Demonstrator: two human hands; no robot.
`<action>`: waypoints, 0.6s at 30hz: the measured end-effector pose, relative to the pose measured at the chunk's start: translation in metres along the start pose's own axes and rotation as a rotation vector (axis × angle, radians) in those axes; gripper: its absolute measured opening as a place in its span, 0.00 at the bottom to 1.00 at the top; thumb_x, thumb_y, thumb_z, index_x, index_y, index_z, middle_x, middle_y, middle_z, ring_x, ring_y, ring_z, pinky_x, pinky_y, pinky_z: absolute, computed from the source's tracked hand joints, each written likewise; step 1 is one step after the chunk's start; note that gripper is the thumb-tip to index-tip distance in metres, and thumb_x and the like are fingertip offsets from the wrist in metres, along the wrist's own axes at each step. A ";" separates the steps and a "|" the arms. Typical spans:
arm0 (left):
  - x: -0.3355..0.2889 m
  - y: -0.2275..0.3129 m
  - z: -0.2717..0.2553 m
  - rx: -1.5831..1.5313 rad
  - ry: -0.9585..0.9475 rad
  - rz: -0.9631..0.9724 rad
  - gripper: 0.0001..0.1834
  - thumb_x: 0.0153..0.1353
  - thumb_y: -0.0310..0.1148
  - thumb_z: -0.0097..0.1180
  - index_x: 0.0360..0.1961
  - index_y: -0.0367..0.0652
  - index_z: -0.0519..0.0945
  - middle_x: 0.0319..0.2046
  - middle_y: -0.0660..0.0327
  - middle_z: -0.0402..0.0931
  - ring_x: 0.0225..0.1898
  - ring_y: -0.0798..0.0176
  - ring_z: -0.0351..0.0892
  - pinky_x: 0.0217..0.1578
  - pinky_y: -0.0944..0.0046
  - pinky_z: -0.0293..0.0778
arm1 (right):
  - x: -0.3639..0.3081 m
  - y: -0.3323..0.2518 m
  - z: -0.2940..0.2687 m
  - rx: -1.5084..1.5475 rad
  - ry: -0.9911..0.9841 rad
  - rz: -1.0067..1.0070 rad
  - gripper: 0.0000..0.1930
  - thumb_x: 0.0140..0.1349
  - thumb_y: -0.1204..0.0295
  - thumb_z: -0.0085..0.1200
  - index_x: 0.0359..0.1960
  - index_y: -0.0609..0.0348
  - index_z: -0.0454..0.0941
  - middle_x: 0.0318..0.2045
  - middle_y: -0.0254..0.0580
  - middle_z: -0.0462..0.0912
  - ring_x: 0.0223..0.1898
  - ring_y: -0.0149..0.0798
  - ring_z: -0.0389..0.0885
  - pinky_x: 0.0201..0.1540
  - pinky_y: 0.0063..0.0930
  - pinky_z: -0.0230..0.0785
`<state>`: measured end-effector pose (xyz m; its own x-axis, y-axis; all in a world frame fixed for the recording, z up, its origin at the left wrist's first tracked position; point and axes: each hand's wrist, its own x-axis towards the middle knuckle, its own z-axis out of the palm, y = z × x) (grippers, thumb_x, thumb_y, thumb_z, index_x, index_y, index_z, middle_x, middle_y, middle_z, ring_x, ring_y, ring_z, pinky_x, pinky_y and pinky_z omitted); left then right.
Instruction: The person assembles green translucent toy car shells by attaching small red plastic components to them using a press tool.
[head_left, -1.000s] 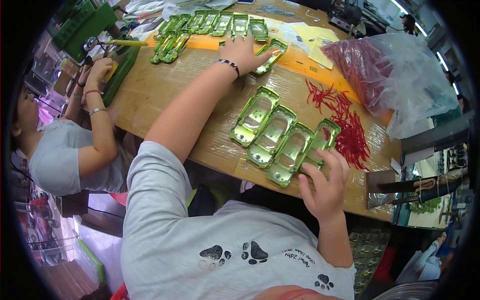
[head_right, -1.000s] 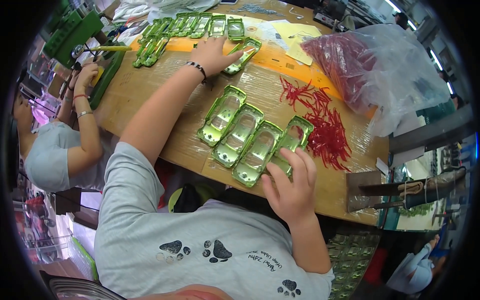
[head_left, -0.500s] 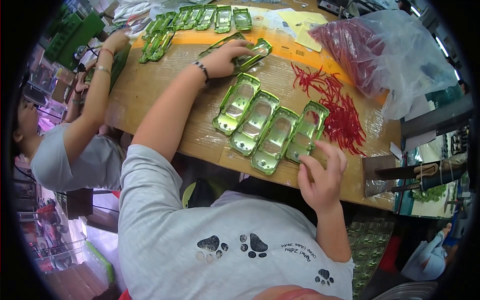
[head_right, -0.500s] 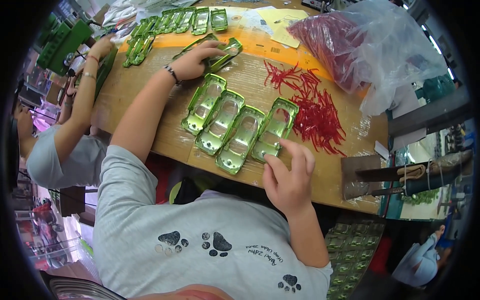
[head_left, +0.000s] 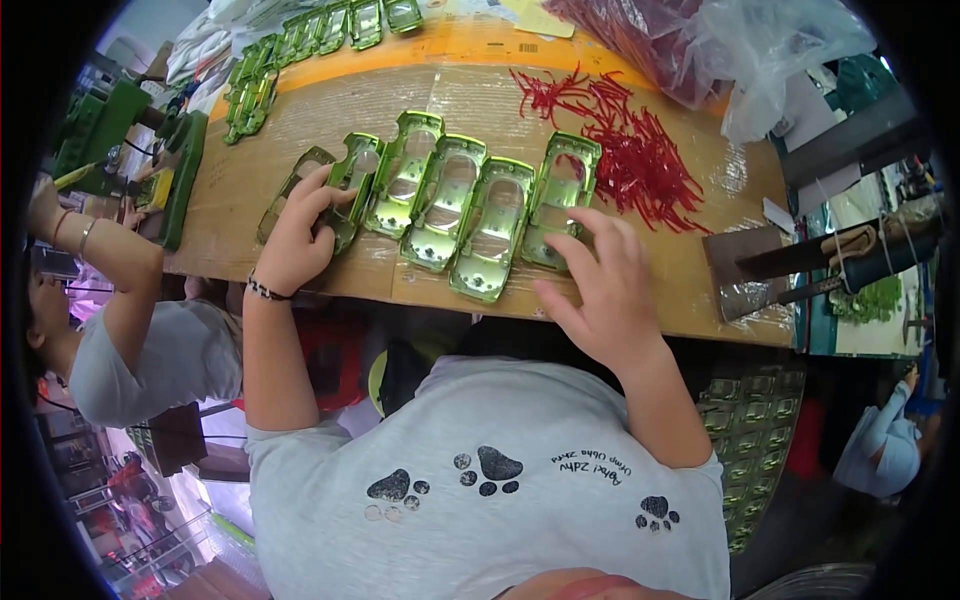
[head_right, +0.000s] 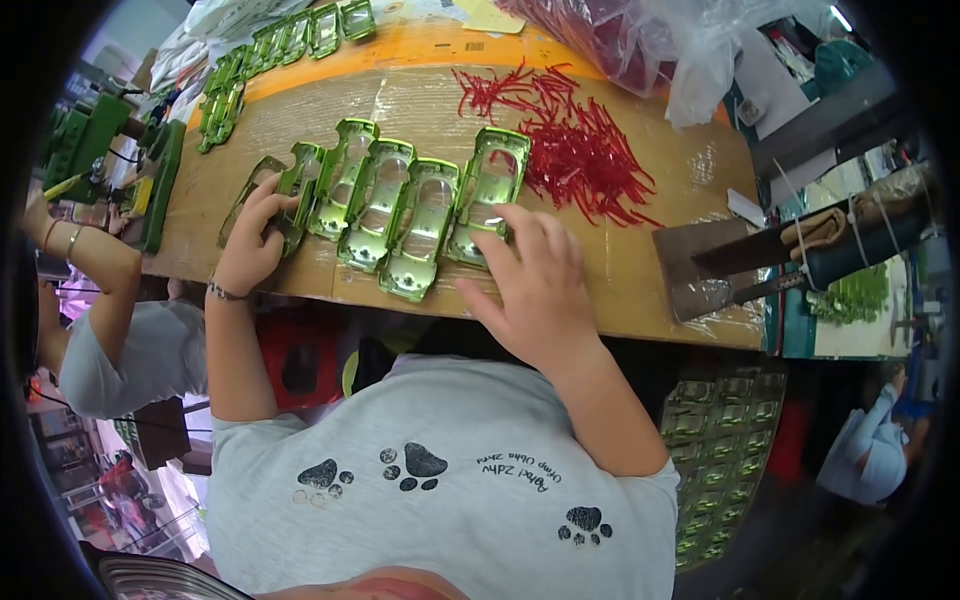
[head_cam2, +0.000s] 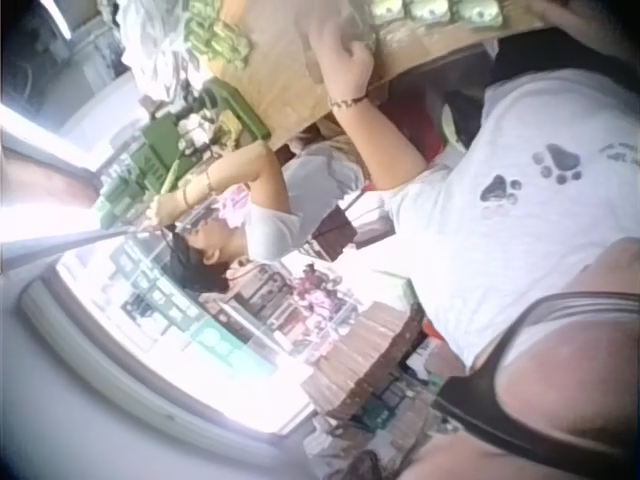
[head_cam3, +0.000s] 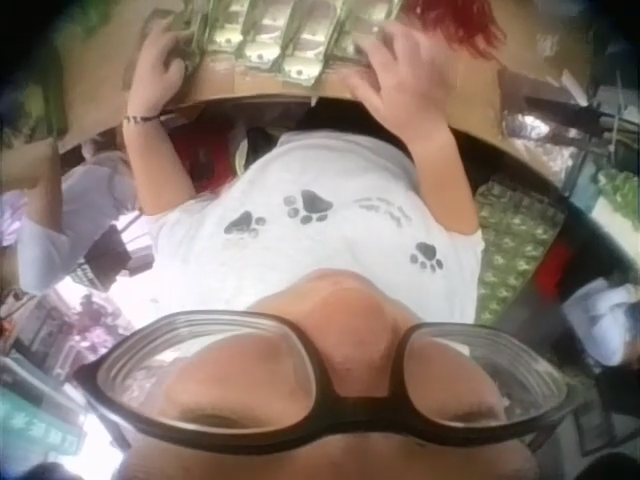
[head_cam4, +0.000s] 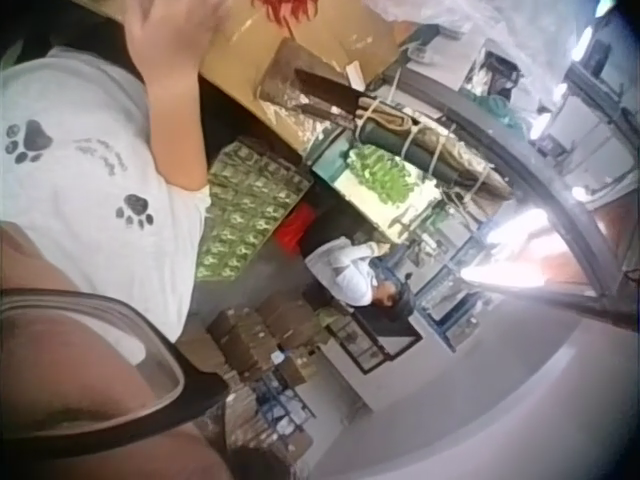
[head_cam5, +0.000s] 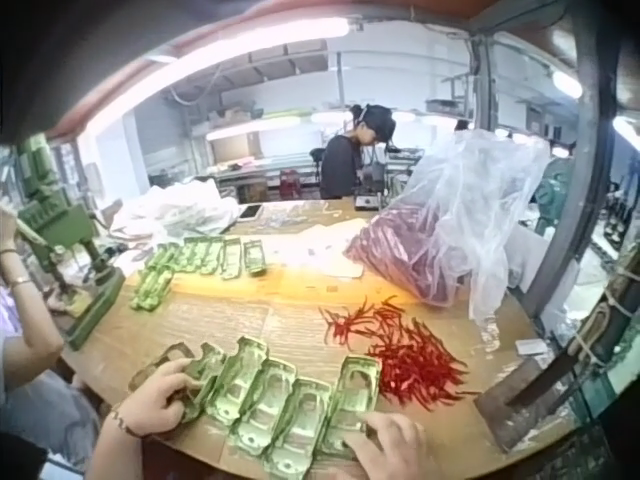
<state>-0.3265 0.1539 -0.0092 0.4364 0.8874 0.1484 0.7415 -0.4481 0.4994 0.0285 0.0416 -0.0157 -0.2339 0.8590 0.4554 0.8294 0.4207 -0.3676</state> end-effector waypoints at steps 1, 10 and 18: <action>-0.007 0.005 0.003 0.011 0.022 0.007 0.27 0.45 0.13 0.41 0.49 0.38 0.76 0.65 0.44 0.60 0.68 0.43 0.57 0.65 0.57 0.57 | 0.000 0.001 0.000 0.022 -0.058 -0.030 0.22 0.56 0.58 0.61 0.48 0.57 0.74 0.54 0.45 0.70 0.55 0.49 0.67 0.57 0.44 0.59; 0.000 0.036 0.019 -0.249 0.210 0.167 0.39 0.41 0.19 0.42 0.62 0.41 0.67 0.69 0.48 0.54 0.72 0.48 0.49 0.70 0.53 0.47 | -0.014 0.005 0.005 0.117 0.047 -0.041 0.14 0.51 0.70 0.65 0.35 0.60 0.75 0.41 0.43 0.72 0.45 0.47 0.72 0.47 0.40 0.67; 0.025 0.020 0.014 -0.839 0.282 -0.103 0.36 0.49 0.20 0.46 0.64 0.37 0.63 0.67 0.54 0.58 0.69 0.53 0.56 0.65 0.55 0.58 | -0.020 0.013 0.001 0.285 0.170 0.006 0.13 0.49 0.75 0.66 0.34 0.60 0.75 0.38 0.44 0.73 0.43 0.49 0.72 0.46 0.39 0.67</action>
<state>-0.2940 0.1656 -0.0072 0.1642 0.9622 0.2173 0.1049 -0.2360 0.9661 0.0429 0.0304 -0.0306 -0.1219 0.8109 0.5723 0.6498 0.5011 -0.5716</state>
